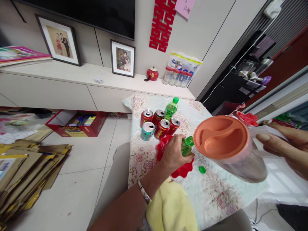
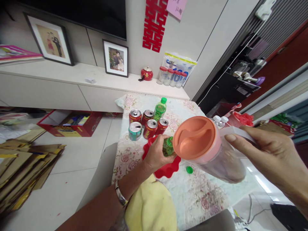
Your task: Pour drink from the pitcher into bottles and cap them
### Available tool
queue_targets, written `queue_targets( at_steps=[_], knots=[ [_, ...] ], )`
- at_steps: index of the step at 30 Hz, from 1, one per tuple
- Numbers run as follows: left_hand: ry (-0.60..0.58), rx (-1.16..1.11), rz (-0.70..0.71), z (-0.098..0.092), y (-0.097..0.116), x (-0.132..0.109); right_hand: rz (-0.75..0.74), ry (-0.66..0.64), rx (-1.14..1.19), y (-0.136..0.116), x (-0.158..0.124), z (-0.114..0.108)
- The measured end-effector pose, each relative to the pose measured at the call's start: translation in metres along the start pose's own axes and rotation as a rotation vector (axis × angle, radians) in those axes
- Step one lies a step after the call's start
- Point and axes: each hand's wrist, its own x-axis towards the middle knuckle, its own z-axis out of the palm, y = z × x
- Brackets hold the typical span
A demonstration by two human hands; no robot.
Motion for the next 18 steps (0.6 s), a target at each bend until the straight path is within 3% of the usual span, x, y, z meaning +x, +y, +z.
queue_targets(
  at_steps=[18],
  knots=[
    [-0.018, 0.008, -0.013, -0.0022, 0.0018, 0.0006, 0.1, -0.024, 0.102, 0.0068, 0.0024, -0.0023]
  ],
)
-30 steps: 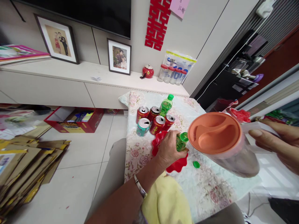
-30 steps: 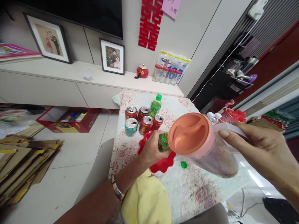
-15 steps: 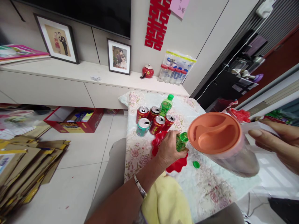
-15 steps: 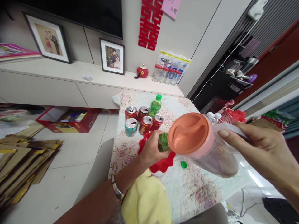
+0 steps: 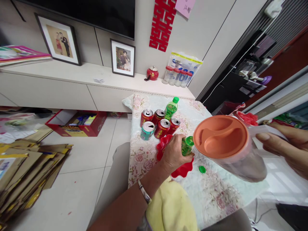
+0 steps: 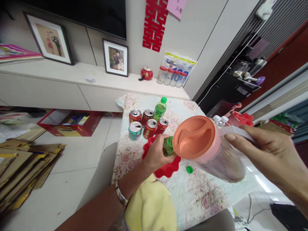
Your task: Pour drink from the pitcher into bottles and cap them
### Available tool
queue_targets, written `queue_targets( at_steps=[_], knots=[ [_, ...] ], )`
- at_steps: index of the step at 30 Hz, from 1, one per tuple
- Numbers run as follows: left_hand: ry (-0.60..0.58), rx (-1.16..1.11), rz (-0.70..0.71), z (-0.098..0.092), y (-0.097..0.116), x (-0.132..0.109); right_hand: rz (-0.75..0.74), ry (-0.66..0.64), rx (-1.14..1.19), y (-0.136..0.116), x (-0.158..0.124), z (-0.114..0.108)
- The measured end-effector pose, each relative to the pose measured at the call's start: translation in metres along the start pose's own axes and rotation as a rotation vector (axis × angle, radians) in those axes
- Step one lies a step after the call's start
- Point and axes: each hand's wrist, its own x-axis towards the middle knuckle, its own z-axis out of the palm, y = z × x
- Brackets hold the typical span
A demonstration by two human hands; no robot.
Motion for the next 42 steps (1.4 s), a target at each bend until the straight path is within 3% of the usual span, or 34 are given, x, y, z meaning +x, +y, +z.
queue_targets(
  at_steps=[42],
  knots=[
    [0.008, 0.005, 0.007, 0.001, -0.001, 0.0, -0.054, -0.022, -0.062, -0.008, -0.004, 0.004]
  ],
)
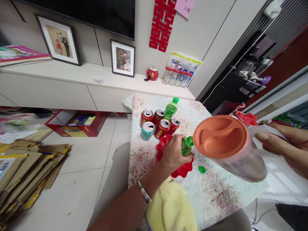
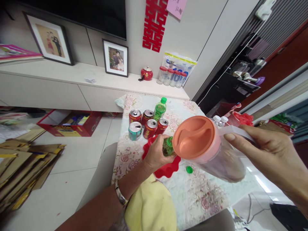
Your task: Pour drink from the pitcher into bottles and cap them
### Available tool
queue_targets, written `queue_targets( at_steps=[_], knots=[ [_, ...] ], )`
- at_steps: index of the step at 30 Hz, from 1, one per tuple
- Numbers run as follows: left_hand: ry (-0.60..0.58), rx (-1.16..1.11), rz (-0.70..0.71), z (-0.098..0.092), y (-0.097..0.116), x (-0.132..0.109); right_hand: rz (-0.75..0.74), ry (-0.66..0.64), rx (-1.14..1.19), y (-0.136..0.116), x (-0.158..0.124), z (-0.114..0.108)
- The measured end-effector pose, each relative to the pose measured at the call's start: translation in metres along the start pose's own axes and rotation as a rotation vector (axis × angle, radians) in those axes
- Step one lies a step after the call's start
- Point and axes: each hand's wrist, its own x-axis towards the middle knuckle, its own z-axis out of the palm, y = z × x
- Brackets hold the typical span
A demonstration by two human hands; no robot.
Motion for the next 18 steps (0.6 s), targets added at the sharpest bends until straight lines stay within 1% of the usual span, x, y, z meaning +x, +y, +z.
queue_targets(
  at_steps=[7, 14, 18],
  knots=[
    [-0.003, -0.004, -0.005, -0.001, 0.001, 0.0, 0.008, 0.002, -0.002, -0.005, 0.001, 0.0],
    [-0.001, -0.02, -0.012, 0.0, 0.002, 0.0, 0.012, 0.028, 0.026, -0.003, 0.006, -0.002],
    [-0.007, -0.027, -0.01, -0.001, 0.001, 0.0, 0.014, 0.081, -0.029, -0.017, 0.011, 0.007]
  ],
)
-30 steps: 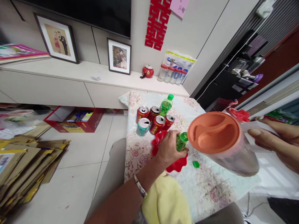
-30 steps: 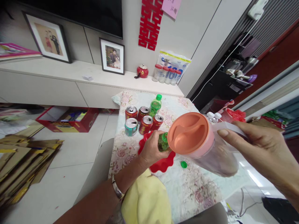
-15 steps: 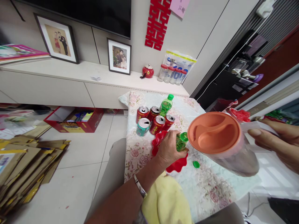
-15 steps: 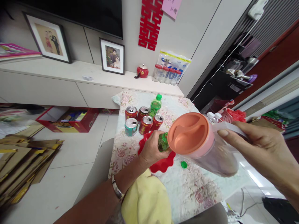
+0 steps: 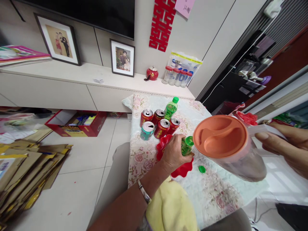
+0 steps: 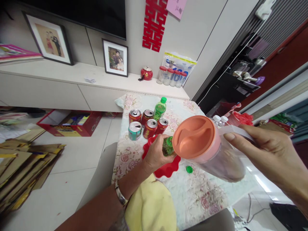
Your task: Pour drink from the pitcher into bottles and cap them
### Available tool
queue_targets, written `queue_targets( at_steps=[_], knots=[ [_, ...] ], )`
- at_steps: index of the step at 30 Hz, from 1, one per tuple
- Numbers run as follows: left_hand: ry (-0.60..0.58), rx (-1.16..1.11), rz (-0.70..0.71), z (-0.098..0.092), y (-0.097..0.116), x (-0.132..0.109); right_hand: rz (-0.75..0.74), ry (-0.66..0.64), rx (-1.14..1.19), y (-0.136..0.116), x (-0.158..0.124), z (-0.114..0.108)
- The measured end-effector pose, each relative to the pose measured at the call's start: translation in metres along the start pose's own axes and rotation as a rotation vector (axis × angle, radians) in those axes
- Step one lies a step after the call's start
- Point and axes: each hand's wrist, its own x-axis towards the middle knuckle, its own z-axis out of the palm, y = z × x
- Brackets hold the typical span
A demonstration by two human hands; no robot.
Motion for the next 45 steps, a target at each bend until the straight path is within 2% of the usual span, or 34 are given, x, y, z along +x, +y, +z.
queue_targets(
  at_steps=[6, 8, 16, 23, 31, 45],
  knots=[
    [0.002, 0.002, 0.003, 0.0, -0.001, 0.0, -0.013, 0.043, -0.005, -0.027, 0.006, 0.018],
    [0.004, 0.0, 0.001, 0.0, -0.001, 0.0, -0.012, 0.04, -0.007, -0.023, 0.004, 0.017],
    [0.009, -0.016, 0.011, 0.001, -0.003, -0.001, -0.026, -0.063, 0.028, 0.017, -0.002, -0.008],
    [0.011, 0.001, 0.017, 0.001, -0.002, 0.0, -0.024, -0.074, 0.05, 0.012, -0.003, -0.008],
    [0.005, 0.008, 0.013, 0.001, -0.002, 0.0, -0.004, -0.079, 0.045, 0.022, -0.004, -0.01],
    [0.002, -0.002, -0.006, 0.0, -0.001, 0.0, 0.003, -0.061, 0.068, 0.02, -0.004, -0.01]
  ],
)
